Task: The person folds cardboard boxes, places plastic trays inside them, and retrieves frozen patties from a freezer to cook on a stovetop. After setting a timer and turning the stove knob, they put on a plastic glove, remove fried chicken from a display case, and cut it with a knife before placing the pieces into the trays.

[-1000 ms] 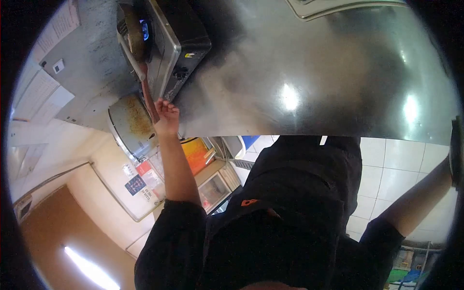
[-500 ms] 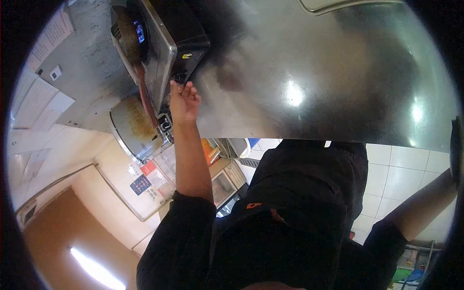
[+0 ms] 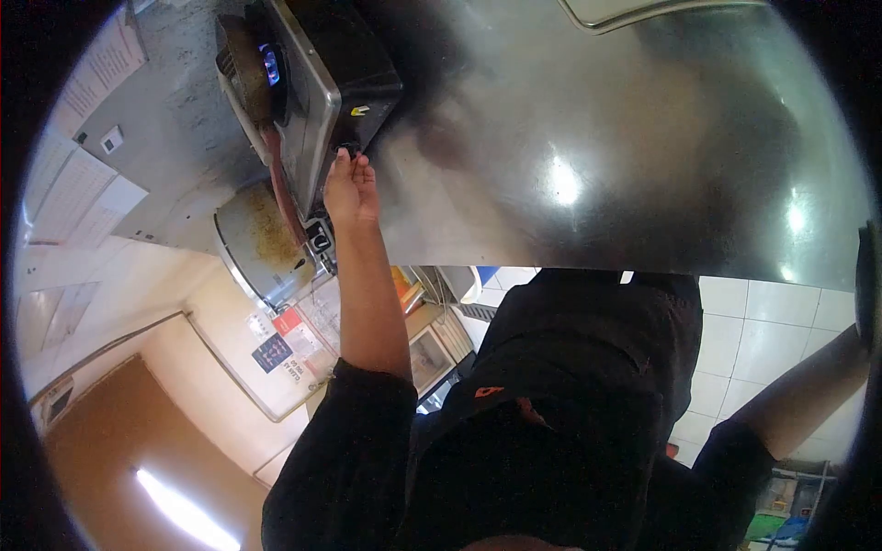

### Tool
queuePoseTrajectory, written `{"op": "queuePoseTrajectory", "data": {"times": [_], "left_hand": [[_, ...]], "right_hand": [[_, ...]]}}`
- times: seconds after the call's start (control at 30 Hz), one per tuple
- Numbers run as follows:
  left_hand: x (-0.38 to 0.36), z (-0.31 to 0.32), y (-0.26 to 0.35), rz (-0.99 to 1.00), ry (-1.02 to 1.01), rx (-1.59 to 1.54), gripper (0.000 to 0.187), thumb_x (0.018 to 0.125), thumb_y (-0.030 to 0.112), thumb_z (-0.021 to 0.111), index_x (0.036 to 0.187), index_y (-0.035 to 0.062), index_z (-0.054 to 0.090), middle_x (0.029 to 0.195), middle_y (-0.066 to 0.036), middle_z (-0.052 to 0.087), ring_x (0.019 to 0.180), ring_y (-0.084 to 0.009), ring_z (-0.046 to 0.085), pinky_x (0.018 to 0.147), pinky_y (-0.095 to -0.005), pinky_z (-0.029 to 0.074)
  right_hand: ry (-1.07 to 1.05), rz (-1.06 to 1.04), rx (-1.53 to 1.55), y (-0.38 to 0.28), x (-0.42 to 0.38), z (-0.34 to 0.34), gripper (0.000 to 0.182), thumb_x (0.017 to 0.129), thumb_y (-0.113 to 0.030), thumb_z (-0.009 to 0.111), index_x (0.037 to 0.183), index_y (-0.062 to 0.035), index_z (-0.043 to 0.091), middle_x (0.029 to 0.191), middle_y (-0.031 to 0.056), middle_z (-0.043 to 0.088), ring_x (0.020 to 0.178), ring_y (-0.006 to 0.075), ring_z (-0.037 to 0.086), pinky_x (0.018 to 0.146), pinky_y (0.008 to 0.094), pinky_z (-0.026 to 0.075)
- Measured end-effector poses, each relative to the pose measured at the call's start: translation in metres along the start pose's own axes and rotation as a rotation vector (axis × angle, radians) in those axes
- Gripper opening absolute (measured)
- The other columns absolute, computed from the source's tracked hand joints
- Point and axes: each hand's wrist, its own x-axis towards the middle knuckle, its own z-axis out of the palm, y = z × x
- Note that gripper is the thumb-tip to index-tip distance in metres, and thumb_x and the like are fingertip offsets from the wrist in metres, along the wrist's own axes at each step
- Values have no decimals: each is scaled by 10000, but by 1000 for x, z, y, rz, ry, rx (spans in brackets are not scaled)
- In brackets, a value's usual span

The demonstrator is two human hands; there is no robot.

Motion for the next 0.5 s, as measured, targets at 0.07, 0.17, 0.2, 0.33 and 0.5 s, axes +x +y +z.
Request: {"op": "queuePoseTrajectory", "data": {"times": [0.07, 0.17, 0.2, 0.33, 0.5], "left_hand": [[-1, 2, 0, 20, 16, 19, 131, 892, 177, 717, 919, 116, 604, 842, -29, 653, 746, -157, 615, 715, -296, 479], [-3, 3, 0, 73, 3, 73, 144, 879, 169, 732, 896, 128, 596, 825, -25, 652, 745, -153, 613, 707, -292, 472], [-3, 3, 0, 77, 5, 83, 147, 875, 164, 735, 893, 131, 594, 824, -21, 652, 743, -149, 612, 702, -288, 469], [-6, 7, 2, 94, 35, 130, 166, 862, 137, 746, 870, 139, 580, 805, -11, 648, 721, -148, 616, 683, -284, 465], [-3, 5, -1, 143, 19, 130, 194, 857, 96, 740, 868, 151, 554, 784, -6, 644, 680, -148, 626, 637, -273, 461]], "right_hand": [[1, -12, -19, 1, 1, 0, 754, 830, -239, 661, 1433, -60, 245, 1086, 224, 502, 937, 328, 549, 761, 450, 494], [16, 9, 24, 8, 7, 0, 755, 828, -241, 657, 1434, -59, 245, 1089, 227, 497, 939, 331, 545, 763, 459, 491], [2, -19, 42, 11, 8, 0, 758, 829, -240, 656, 1437, -60, 241, 1109, 238, 493, 956, 340, 545, 775, 471, 492], [20, 12, -11, 1, 1, 2, 770, 835, -237, 646, 1451, -55, 221, 1206, 283, 460, 1045, 381, 536, 834, 509, 492], [12, 27, 15, -3, -5, 2, 772, 846, -239, 639, 1459, -51, 208, 1277, 311, 418, 1118, 409, 515, 875, 526, 489]]}}
